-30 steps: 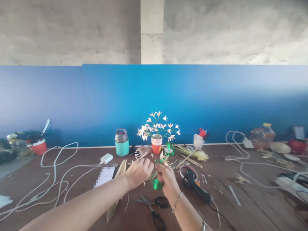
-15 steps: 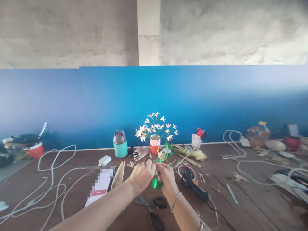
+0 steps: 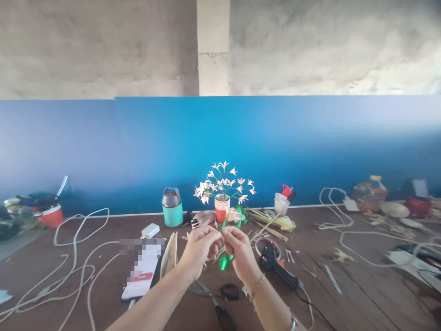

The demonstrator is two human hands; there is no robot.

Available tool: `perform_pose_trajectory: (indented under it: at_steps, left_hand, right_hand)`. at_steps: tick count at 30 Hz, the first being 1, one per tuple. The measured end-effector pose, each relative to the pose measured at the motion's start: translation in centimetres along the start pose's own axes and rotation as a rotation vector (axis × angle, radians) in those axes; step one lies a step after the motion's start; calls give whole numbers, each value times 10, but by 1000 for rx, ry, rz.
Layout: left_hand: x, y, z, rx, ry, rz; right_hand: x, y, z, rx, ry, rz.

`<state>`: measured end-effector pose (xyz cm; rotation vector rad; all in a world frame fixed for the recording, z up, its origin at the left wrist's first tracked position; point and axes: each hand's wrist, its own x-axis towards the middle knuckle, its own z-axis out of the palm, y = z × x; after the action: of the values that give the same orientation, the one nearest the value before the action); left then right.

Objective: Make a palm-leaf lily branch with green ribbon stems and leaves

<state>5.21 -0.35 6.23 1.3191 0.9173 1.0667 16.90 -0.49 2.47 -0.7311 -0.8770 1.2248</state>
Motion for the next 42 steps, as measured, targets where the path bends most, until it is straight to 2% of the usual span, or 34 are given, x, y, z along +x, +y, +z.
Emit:
perform_pose_trajectory:
  at_steps: [2, 6, 9, 11, 15, 20, 22, 26, 30, 33, 38, 42]
  left_hand:
    - [-5, -1, 2, -322, -62, -79]
    - [-13, -10, 4, -741, -159, -256]
    - [-15, -18, 2, -912, -232, -350]
    - [-15, -23, 0, -920, -261, -377]
    - [-13, -26, -9, -651, -181, -316]
    - [-13, -26, -15, -200, -3, -149]
    - [-13, -27, -15, 81, 104, -34]
    - [-13, -31, -11, 693, 288, 284]
    - [-14, -32, -8, 1003, 334, 458]
    - [-13, -32, -7, 998, 323, 474]
    - [-8, -34, -9, 622, 297, 350]
    - [-7, -39, -8, 479, 344, 326]
  right_hand:
    - [-1, -2, -1, 20, -60, 27]
    - [-3, -5, 0, 125, -172, 180]
    - [-5, -8, 0, 155, -205, 229]
    - [-6, -10, 0, 128, -216, 222]
    - [-7, -11, 3, 5, -199, 182]
    - [-3, -6, 7, -181, -41, 65]
    - [-2, -2, 7, -220, 4, 58]
    - [-1, 5, 8, -233, 54, 84]
    - [-3, 7, 10, -224, 74, 80]
    - [-4, 5, 11, -214, 77, 76]
    - [-4, 3, 9, -174, 39, 133]
    - [-4, 7, 8, -162, 48, 174]
